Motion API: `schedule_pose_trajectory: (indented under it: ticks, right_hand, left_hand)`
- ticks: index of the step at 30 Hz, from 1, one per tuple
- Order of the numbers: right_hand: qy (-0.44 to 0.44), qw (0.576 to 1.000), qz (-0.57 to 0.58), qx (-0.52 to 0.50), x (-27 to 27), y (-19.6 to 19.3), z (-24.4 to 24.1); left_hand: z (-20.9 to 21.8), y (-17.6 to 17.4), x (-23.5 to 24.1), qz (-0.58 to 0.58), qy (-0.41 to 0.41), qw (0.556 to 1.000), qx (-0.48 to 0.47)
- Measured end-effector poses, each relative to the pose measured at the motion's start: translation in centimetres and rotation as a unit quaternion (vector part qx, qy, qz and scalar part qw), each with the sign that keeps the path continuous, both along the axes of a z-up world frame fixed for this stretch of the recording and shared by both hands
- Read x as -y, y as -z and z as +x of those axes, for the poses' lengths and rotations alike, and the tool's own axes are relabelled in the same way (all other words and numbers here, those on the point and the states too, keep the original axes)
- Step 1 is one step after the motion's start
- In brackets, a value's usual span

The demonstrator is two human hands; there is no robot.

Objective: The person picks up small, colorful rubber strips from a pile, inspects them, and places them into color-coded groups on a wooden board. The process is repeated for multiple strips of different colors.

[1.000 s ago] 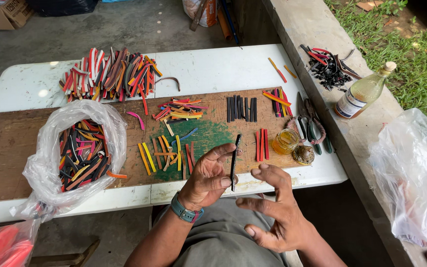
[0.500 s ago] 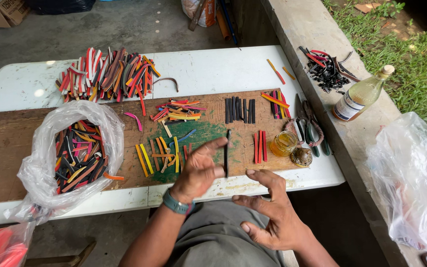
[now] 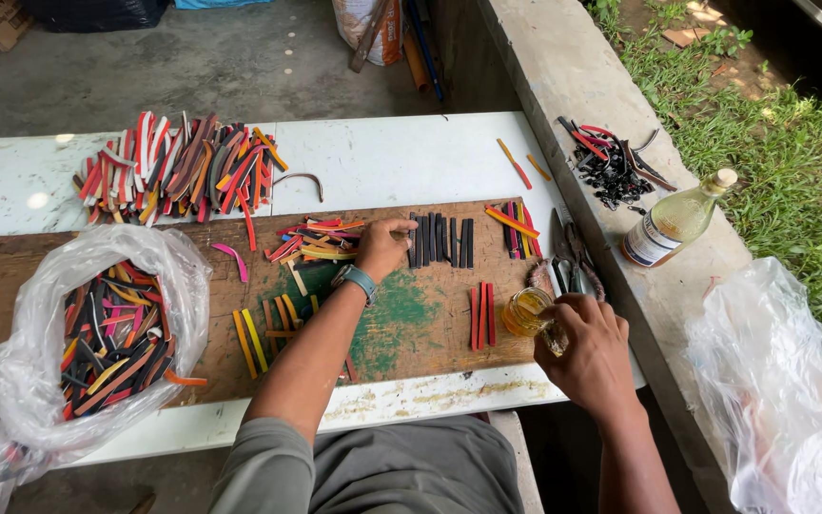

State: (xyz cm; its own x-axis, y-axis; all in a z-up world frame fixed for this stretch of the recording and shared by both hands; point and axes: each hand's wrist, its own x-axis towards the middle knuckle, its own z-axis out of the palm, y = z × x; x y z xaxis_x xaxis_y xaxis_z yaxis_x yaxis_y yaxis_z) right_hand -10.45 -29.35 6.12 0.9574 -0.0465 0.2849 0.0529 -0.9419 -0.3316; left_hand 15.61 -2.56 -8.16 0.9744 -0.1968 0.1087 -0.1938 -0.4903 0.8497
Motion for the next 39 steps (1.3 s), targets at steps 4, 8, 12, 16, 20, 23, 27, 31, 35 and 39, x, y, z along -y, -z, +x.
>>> schedule_pose_trajectory:
  ticks: [4,8,12,16,20,23,27,31,35,39]
  right_hand:
    - [-0.027,0.996,-0.082,-0.037,0.9,0.2,2.5]
    - [-0.031,0.990,-0.104,-0.086,1.0,0.3,3.3]
    - [-0.056,0.989,-0.114,-0.078,1.0,0.3,3.4]
    - [-0.049,0.984,-0.125,-0.117,0.9,0.5,3.7]
    - [-0.037,0.984,-0.131,-0.119,0.9,0.5,3.6]
    - [-0.042,0.981,-0.139,-0.132,1.0,0.8,3.8]
    - [-0.041,0.966,-0.173,-0.186,1.2,1.2,4.3]
    - [-0.039,0.958,-0.187,-0.215,1.2,1.9,5.2]
    - [-0.047,0.953,-0.186,-0.235,1.2,2.2,5.9]
    - [-0.045,0.941,-0.211,-0.261,1.1,2.1,6.2]
  left_hand:
    - [1.4,1.5,1.2,0.051,-0.019,0.997,0.048]
    - [0.5,-1.2,0.4,0.102,-0.082,0.981,0.142]
    - [0.0,-6.4,-3.3,0.043,-0.047,0.996,0.065]
    - [-1.2,-9.4,-8.6,0.176,-0.039,0.983,0.043]
    - [-3.7,-8.0,-11.5,0.315,0.049,0.940,0.119]
    - [-3.9,-6.1,-11.9,0.359,0.048,0.917,0.168]
    - [-3.2,-5.3,-12.0,0.381,0.012,0.916,0.121]
    - [-3.0,-6.5,-12.8,0.259,-0.063,0.958,0.107]
    - [-3.8,-6.3,-13.3,0.350,0.002,0.925,0.146]
    - [-3.3,-4.8,-13.4,0.418,0.075,0.899,0.110]
